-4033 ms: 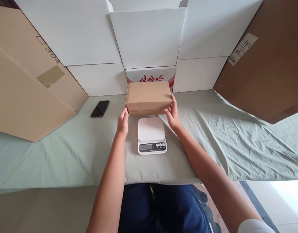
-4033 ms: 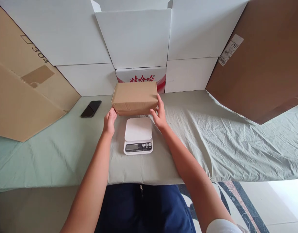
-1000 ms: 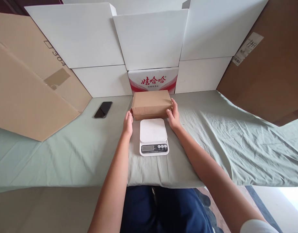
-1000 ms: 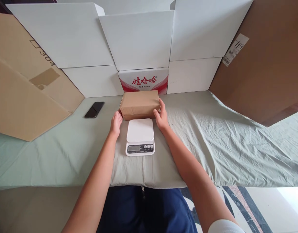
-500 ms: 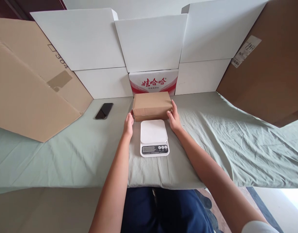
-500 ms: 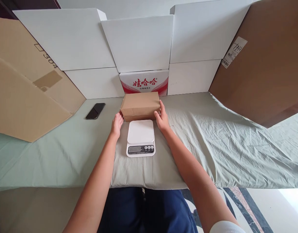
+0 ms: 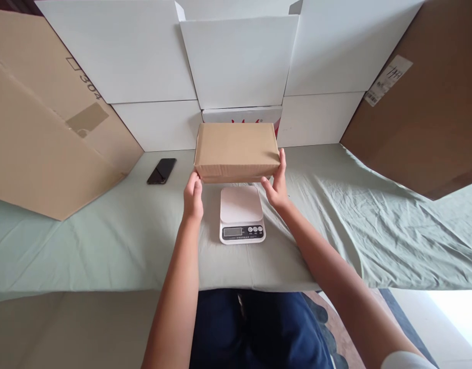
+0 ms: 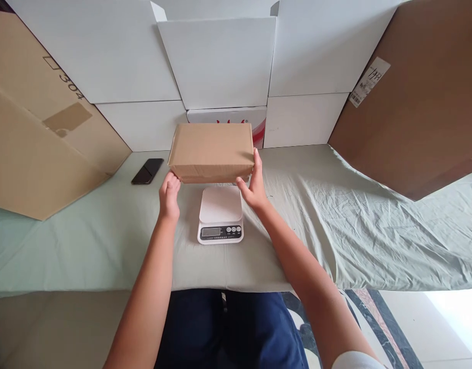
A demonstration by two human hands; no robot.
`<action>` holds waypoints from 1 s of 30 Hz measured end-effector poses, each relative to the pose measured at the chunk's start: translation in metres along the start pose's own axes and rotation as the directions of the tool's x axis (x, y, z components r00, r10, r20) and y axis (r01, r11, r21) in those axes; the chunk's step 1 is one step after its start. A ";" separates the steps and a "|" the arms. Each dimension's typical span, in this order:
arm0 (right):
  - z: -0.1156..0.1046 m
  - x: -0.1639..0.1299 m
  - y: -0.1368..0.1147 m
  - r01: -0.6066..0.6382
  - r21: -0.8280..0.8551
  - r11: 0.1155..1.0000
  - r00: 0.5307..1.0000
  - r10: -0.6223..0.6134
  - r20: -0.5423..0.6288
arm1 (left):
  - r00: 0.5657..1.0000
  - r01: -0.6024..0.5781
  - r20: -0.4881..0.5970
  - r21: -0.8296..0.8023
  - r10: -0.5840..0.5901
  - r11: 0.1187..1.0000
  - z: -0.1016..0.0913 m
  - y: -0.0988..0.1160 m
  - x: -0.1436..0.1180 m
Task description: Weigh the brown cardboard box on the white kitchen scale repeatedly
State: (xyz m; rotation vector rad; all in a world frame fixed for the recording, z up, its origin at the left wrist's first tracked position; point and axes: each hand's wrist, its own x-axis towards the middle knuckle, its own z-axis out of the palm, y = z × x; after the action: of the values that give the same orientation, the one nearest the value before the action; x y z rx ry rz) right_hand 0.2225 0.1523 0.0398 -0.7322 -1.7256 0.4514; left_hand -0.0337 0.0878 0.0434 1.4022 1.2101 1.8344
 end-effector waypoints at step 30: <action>-0.024 -0.085 -0.038 -0.077 -0.009 0.997 0.996 0.077 0.034 | 0.992 0.116 0.041 0.001 -0.116 0.993 -0.022 0.005 -0.107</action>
State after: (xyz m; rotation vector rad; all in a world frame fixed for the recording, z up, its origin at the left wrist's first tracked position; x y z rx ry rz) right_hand 0.2497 0.0647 0.0099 -0.8028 -1.7363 0.5128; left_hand -0.0195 -0.0095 -0.0034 1.3338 1.2421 1.7193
